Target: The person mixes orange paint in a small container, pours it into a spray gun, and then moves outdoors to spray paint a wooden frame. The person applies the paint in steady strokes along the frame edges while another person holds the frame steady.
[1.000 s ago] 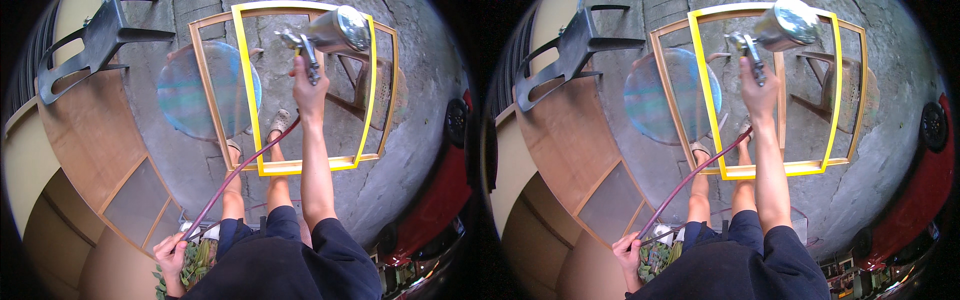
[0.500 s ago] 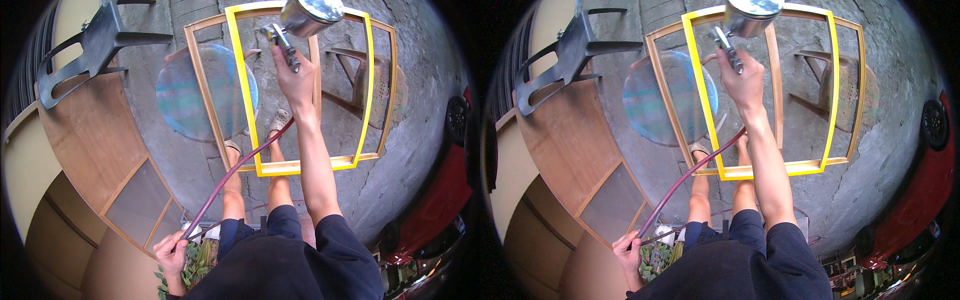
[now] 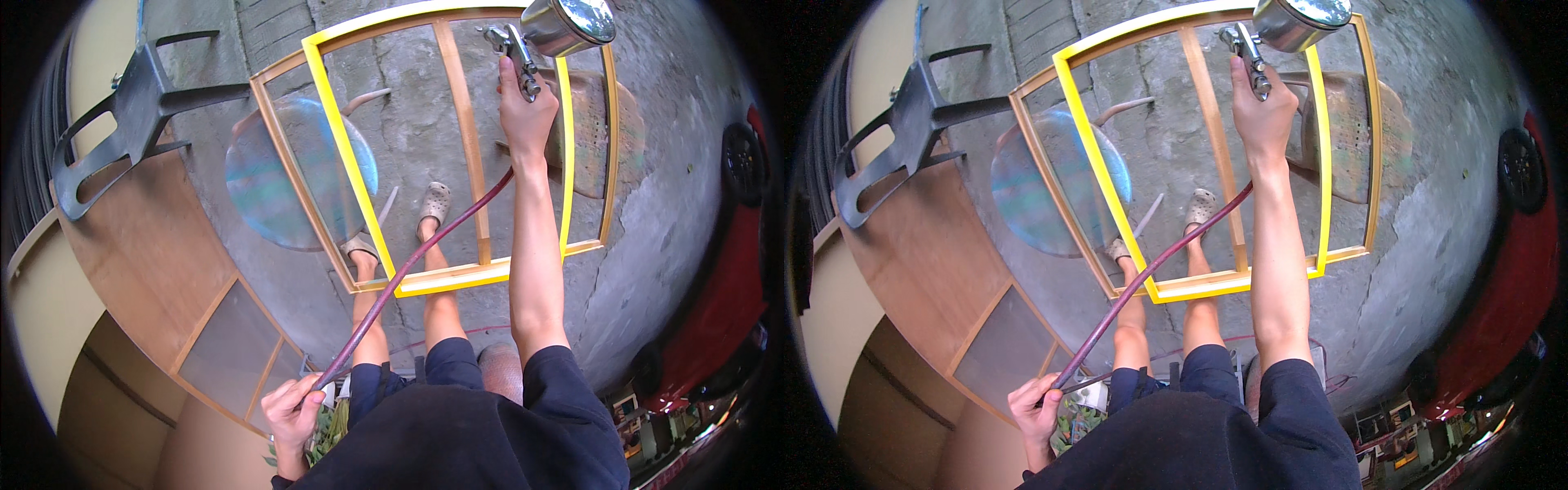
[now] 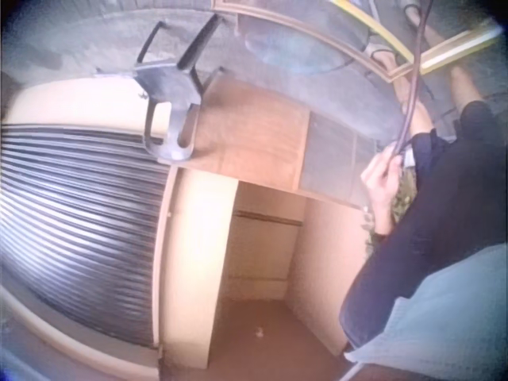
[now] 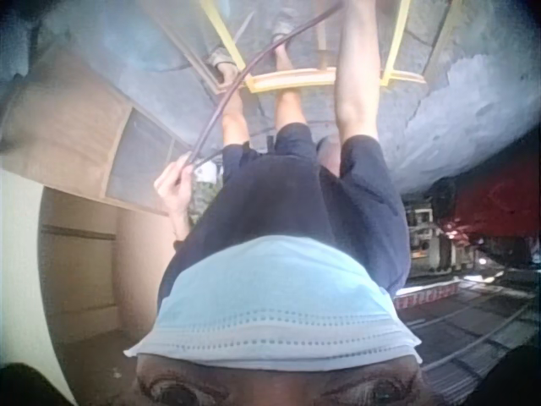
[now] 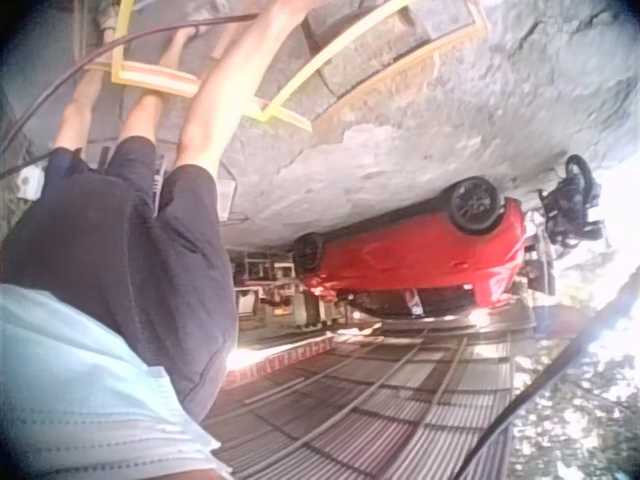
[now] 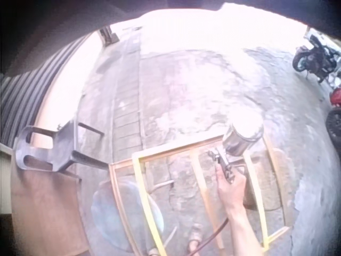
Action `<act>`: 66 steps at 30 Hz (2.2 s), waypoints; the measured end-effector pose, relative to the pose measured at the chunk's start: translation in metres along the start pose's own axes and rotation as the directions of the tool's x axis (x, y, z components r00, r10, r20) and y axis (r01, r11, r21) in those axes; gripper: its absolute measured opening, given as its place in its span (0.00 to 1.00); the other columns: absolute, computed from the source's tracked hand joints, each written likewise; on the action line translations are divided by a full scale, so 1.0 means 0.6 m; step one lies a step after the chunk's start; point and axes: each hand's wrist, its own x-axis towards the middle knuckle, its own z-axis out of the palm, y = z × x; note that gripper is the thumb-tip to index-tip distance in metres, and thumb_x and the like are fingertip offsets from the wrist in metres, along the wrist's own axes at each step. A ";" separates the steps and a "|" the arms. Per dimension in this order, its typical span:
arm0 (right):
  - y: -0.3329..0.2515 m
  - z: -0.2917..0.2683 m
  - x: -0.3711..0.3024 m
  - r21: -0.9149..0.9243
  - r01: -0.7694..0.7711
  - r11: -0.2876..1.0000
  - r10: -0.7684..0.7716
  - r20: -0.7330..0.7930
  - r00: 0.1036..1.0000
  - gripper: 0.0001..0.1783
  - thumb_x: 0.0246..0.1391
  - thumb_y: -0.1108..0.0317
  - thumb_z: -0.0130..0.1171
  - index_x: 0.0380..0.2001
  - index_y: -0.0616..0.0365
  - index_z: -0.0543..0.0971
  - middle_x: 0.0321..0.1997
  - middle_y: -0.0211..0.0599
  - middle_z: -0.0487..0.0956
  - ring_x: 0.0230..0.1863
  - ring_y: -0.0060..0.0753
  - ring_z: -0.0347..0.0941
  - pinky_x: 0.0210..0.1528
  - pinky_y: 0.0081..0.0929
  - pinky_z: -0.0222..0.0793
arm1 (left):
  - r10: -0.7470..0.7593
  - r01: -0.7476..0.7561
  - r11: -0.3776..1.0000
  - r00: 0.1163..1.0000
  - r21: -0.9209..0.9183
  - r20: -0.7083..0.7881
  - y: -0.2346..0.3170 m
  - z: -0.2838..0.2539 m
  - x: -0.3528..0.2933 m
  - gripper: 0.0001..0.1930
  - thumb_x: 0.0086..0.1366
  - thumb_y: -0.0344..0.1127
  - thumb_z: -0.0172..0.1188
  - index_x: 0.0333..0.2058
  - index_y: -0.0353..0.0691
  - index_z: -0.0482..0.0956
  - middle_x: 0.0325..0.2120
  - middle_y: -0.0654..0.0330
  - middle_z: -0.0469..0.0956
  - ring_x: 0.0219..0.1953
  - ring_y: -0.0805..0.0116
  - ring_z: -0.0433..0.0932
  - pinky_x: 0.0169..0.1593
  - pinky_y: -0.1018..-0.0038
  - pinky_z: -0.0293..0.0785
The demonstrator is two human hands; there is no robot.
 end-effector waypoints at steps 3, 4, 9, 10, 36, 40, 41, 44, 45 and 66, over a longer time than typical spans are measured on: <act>0.015 -0.030 0.025 -0.024 -0.026 0.999 0.025 -0.058 0.998 0.21 0.62 0.54 0.67 0.38 0.67 0.85 0.24 0.44 0.84 0.26 0.24 0.77 0.33 0.29 0.72 | 0.068 -0.068 0.998 0.997 0.007 0.036 0.015 0.019 0.014 0.12 0.61 0.32 0.71 0.40 0.31 0.87 0.26 0.56 0.85 0.20 0.73 0.74 0.25 0.76 0.68; 0.026 -0.039 0.035 -0.025 -0.028 0.999 0.026 -0.084 0.996 0.22 0.62 0.53 0.67 0.39 0.67 0.85 0.24 0.44 0.84 0.26 0.25 0.77 0.33 0.29 0.73 | 0.079 -0.079 0.997 0.996 0.006 0.044 0.020 0.026 0.019 0.12 0.60 0.32 0.72 0.40 0.31 0.88 0.26 0.56 0.85 0.19 0.73 0.73 0.24 0.76 0.68; 0.058 -0.102 0.082 -0.135 -0.136 0.982 0.120 -0.121 0.985 0.23 0.61 0.51 0.67 0.41 0.65 0.86 0.26 0.46 0.85 0.28 0.29 0.81 0.35 0.30 0.74 | 0.112 -0.112 0.994 0.990 -0.006 0.081 0.044 0.057 0.040 0.13 0.59 0.33 0.73 0.41 0.33 0.88 0.20 0.60 0.80 0.17 0.73 0.71 0.22 0.76 0.65; 0.065 -0.106 0.094 -0.117 0.001 0.993 -0.024 -0.196 0.980 0.23 0.61 0.51 0.67 0.40 0.65 0.86 0.24 0.45 0.85 0.26 0.30 0.80 0.33 0.31 0.73 | 0.110 -0.110 0.994 0.990 -0.014 0.092 0.047 0.061 0.043 0.13 0.59 0.33 0.73 0.41 0.33 0.88 0.19 0.60 0.78 0.17 0.73 0.71 0.22 0.76 0.64; -0.131 0.151 -0.123 0.111 -0.077 0.991 0.046 0.257 0.965 0.16 0.60 0.59 0.69 0.31 0.64 0.84 0.19 0.41 0.79 0.20 0.20 0.71 0.25 0.26 0.66 | 0.006 -0.017 0.999 0.969 -0.042 -0.248 -0.091 -0.072 -0.054 0.12 0.62 0.33 0.70 0.39 0.28 0.87 0.24 0.55 0.83 0.20 0.75 0.71 0.24 0.78 0.62; -0.152 0.187 -0.140 0.162 -0.017 0.987 -0.037 0.323 0.946 0.16 0.60 0.60 0.69 0.29 0.64 0.82 0.18 0.41 0.79 0.19 0.21 0.70 0.24 0.27 0.66 | -0.036 0.029 0.999 0.964 -0.031 -0.263 -0.105 -0.091 -0.064 0.13 0.62 0.34 0.70 0.39 0.28 0.87 0.25 0.53 0.84 0.22 0.73 0.74 0.26 0.78 0.65; -0.159 0.193 -0.144 0.191 -0.013 0.981 -0.056 0.352 0.934 0.16 0.60 0.59 0.69 0.29 0.64 0.82 0.18 0.42 0.78 0.19 0.21 0.71 0.24 0.27 0.66 | -0.032 0.023 0.999 0.959 -0.033 -0.280 -0.108 -0.092 -0.064 0.13 0.62 0.34 0.70 0.38 0.27 0.87 0.25 0.53 0.84 0.22 0.73 0.75 0.27 0.78 0.66; -0.192 0.197 -0.147 0.294 -0.053 0.954 -0.090 0.452 0.887 0.17 0.60 0.57 0.69 0.30 0.63 0.83 0.18 0.43 0.78 0.19 0.26 0.72 0.25 0.30 0.68 | -0.025 0.010 0.999 0.949 -0.047 -0.313 -0.120 -0.097 -0.067 0.13 0.62 0.34 0.70 0.38 0.27 0.86 0.25 0.52 0.84 0.23 0.72 0.76 0.28 0.78 0.68; -0.204 0.194 -0.142 0.263 -0.044 0.964 -0.090 0.477 0.875 0.17 0.60 0.57 0.69 0.30 0.62 0.83 0.18 0.43 0.78 0.19 0.27 0.72 0.25 0.31 0.68 | -0.023 0.006 0.999 0.947 -0.053 -0.321 -0.122 -0.098 -0.068 0.13 0.62 0.33 0.70 0.38 0.27 0.86 0.25 0.52 0.84 0.23 0.71 0.77 0.29 0.78 0.68; -0.012 -0.085 0.101 -0.271 -0.197 0.942 0.211 0.020 0.977 0.24 0.61 0.49 0.67 0.43 0.63 0.87 0.31 0.43 0.87 0.33 0.26 0.81 0.42 0.28 0.75 | 0.127 -0.124 0.986 0.992 -0.110 0.015 0.007 0.038 0.039 0.13 0.60 0.32 0.72 0.42 0.33 0.88 0.19 0.60 0.79 0.16 0.74 0.70 0.22 0.76 0.64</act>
